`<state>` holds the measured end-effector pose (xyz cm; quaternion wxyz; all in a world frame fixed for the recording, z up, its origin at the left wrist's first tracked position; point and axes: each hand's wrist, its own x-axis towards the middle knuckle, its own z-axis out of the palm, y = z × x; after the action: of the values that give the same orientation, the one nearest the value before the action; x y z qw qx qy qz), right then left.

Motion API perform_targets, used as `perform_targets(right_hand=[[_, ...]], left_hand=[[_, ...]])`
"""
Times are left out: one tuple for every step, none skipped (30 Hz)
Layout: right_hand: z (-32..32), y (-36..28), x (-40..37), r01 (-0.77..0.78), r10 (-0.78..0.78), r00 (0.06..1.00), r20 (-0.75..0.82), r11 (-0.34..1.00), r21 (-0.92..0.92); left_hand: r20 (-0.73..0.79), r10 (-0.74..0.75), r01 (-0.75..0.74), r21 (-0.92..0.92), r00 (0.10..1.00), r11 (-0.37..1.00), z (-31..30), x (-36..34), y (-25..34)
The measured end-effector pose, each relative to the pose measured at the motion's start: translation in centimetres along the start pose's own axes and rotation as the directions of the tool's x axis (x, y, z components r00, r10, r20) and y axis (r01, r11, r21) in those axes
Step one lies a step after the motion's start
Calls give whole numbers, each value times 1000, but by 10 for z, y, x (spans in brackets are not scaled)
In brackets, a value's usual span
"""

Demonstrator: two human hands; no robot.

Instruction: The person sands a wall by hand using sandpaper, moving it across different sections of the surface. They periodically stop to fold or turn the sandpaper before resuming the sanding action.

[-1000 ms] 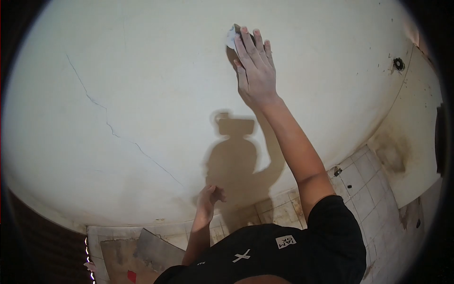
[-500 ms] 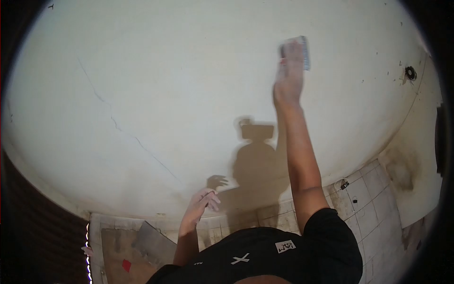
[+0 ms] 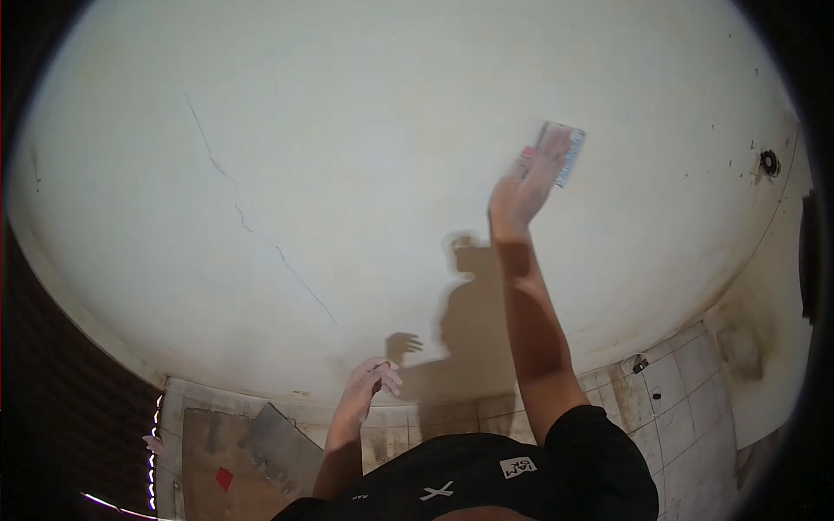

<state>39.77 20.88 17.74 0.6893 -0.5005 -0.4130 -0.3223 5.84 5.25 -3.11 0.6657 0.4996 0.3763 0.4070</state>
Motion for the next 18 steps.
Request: perform_targets(right_hand=[[9, -19, -9, -7, 6, 999, 49, 999, 39], [19, -41, -19, -16, 9, 995, 98, 997, 77], [31, -60, -35, -58, 11, 981, 194, 969, 241], [40, -82, -51, 7, -81, 952, 296, 970, 245], [50, -104, -67, 69, -171, 904, 391, 962, 263], [52, -119, -80, 266, -305, 805, 510, 952, 150], [47, -126, -87, 304, -370, 769, 521, 929, 211], [41, -134, -92, 338, -434, 730, 527, 901, 273], [39, -139, -96, 370, -497, 689, 527, 867, 334], [41, -132, -95, 418, -504, 749, 431, 863, 283], [43, -113, -91, 463, -515, 794, 324, 856, 228], [46, -94, -86, 500, -527, 824, 209, 849, 169], [48, -82, -86, 216, -254, 948, 193, 957, 195], [36, -72, -76, 143, -141, 981, 133, 990, -2], [28, -63, -64, 35, -30, 997, 65, 996, -79], [23, -59, -57, -79, 79, 997, -11, 985, -152], [26, -60, -57, -101, 99, 995, -31, 993, -64], [29, -64, -56, -120, 121, 991, -49, 992, 25]], left_hand=[[-6, 1, -1, -15, 1000, 1000, -4, 0, -2], [-11, 1, -2, -31, 1000, 1000, -8, -1, -4], [-14, 2, -3, -45, 1000, 999, -14, -1, -6], [-7, 19, -20, -64, 1000, 998, -21, 1, -9], [0, 32, -32, -83, 999, 996, -29, 1, -13], [5, 44, -43, -103, 999, 994, -36, 0, -15], [33, 23, -20, -102, 999, 995, -42, -2, -13], [61, 3, 3, -99, 998, 995, -48, -5, -9], [89, -15, 24, -96, 996, 995, -56, -7, -5], [127, -19, 24, -38, 992, 999, -66, -11, -10], [165, -18, 15, 19, 986, 1000, -78, -17, -19], [202, -19, 3, 78, 979, 997, -88, -17, -24], [226, -39, 15, 108, 973, 994, -94, -20, -18], [248, -62, 29, 136, 967, 990, -97, -28, -8], [272, -87, 44, 163, 958, 986, -101, -31, -5], [271, -99, 63, 137, 957, 989, -109, -30, -12], [271, -112, 85, 111, 956, 990, -118, -32, -24], [272, -125, 106, 86, 954, 991, -126, -31, -29]])
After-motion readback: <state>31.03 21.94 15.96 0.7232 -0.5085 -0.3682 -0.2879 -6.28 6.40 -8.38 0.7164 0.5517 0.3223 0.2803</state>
